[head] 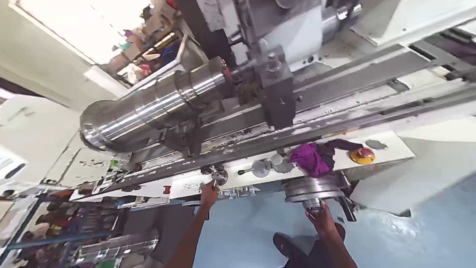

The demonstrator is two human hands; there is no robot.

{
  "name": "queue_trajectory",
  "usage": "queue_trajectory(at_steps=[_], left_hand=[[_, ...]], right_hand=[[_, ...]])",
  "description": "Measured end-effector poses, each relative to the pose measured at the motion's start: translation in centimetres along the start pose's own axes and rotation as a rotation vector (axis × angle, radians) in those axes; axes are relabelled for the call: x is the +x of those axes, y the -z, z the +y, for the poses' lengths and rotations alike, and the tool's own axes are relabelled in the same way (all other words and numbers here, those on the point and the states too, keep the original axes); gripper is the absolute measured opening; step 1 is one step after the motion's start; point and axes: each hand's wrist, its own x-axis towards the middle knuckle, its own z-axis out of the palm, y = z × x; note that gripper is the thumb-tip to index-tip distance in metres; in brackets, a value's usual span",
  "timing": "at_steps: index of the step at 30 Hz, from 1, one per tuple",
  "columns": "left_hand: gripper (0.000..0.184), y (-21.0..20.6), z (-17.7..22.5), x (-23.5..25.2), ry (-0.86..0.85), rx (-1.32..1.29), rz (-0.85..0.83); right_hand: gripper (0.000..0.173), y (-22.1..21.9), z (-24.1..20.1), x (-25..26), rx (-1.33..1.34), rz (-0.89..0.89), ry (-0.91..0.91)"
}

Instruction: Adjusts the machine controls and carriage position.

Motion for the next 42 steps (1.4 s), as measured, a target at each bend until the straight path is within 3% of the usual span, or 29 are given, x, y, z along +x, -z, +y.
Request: queue_trajectory(at_steps=[6, 10, 13, 16, 20, 22, 24, 28, 31, 36, 42], left_hand=[[0.033, -1.1, 0.1, -0.7, -0.057, -0.049, 0.07], [0.046, -3.2, -1.3, -2.4, -0.005, -0.058, 0.176], [0.049, -6.1, -3.2, -6.3, 0.091, -0.16, 0.191], [0.05, -9.9, -6.8, -11.4, 0.227, -0.218, 0.001], [0.05, -15.4, -12.6, -18.6, 0.428, -0.096, -0.429], [0.051, -17.4, -14.7, -21.6, 0.42, 0.165, -0.692], [0.043, -18.1, -15.3, -24.1, 0.365, 0.272, -0.819], [0.042, -18.8, -14.5, -24.4, 0.349, 0.141, -0.797], [0.042, -19.7, -11.5, -21.0, 0.436, -0.184, -0.571], [0.038, -19.7, -2.8, -18.0, 0.371, -0.582, -0.246], [0.035, -22.6, 3.5, -20.6, 0.281, -0.576, -0.336]], right_hand=[[0.057, 0.3, -0.2, -0.2, 0.064, 0.033, -0.024], [0.064, 0.2, -0.5, -1.8, 0.015, 0.114, -0.061], [0.063, 1.8, -0.5, -3.6, -0.067, 0.161, -0.085], [0.065, 4.8, 0.3, -5.2, -0.139, 0.227, -0.063], [0.067, 9.4, -0.1, -9.4, -0.253, 0.361, -0.061], [0.068, 11.8, -0.5, -11.2, -0.266, 0.43, -0.09], [0.065, 14.0, -0.8, -12.6, -0.274, 0.486, -0.107], [0.06, 17.4, -1.8, -14.5, -0.327, 0.534, -0.13], [0.058, 18.0, -2.9, -14.6, -0.438, 0.499, -0.17], [0.051, 16.4, -6.2, -11.9, -0.785, 0.292, -0.189], [0.041, 13.8, -11.7, -9.5, -1.027, 0.035, -0.014]])
